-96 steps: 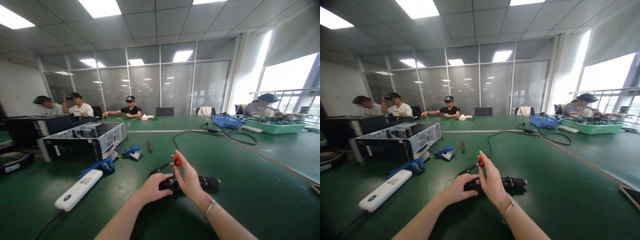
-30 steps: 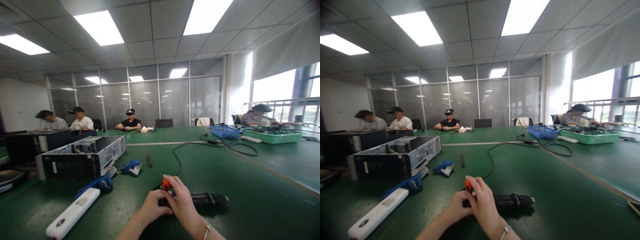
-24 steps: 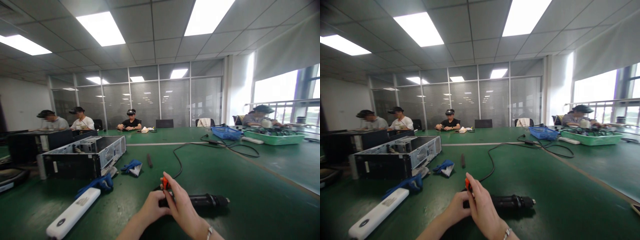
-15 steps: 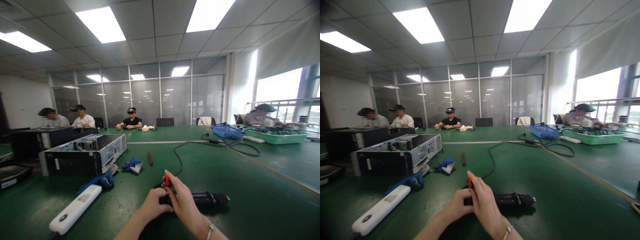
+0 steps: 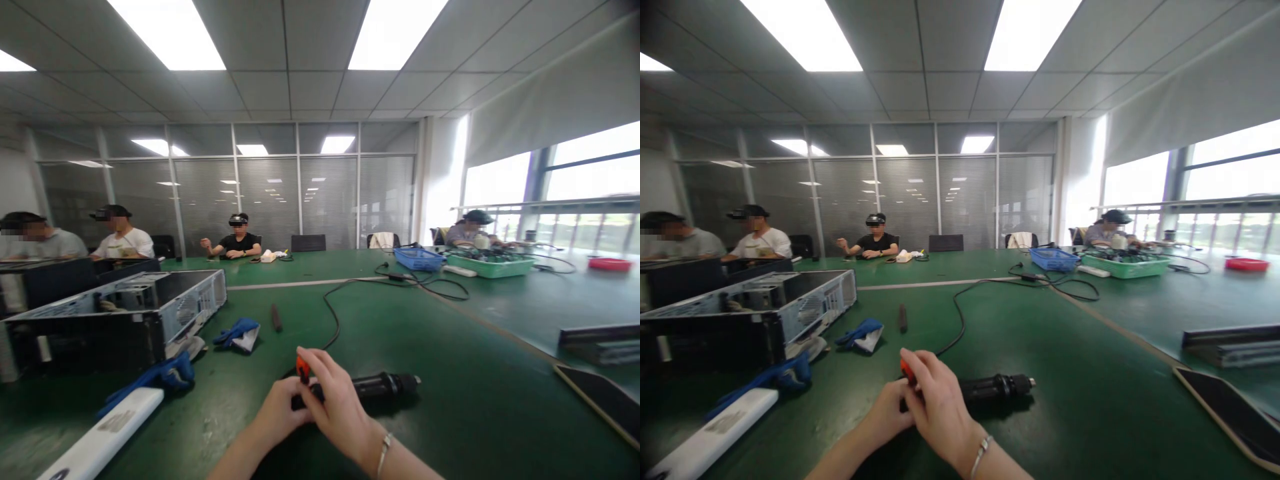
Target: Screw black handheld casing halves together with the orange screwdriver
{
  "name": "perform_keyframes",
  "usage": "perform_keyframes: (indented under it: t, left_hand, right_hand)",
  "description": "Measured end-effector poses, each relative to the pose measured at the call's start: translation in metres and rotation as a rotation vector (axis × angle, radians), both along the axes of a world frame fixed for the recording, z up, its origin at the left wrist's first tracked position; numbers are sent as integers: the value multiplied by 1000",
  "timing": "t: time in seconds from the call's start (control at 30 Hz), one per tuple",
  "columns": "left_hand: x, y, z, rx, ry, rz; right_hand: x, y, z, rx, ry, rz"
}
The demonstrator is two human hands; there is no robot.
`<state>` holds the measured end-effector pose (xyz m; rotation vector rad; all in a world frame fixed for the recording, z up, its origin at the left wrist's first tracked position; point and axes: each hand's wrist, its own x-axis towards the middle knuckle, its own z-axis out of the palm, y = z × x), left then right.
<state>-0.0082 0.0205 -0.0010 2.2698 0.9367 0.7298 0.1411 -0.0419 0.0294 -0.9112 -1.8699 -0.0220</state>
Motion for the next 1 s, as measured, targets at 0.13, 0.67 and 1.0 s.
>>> perform_keyframes:
  t: [0.13, 0.67, 1.0]
  left_hand:
    - [0, 8, -4, 8, -5, -45]
    - [-3, 12, -2, 37, -4, -51]
    - [-3, 11, 0, 3, 66, -37]
  right_hand:
    - [1, -1, 8, -24, -12, -62]
    - [0, 1, 10, -65, 0, 42]
    - [0, 7, -1, 34, 147, 102]
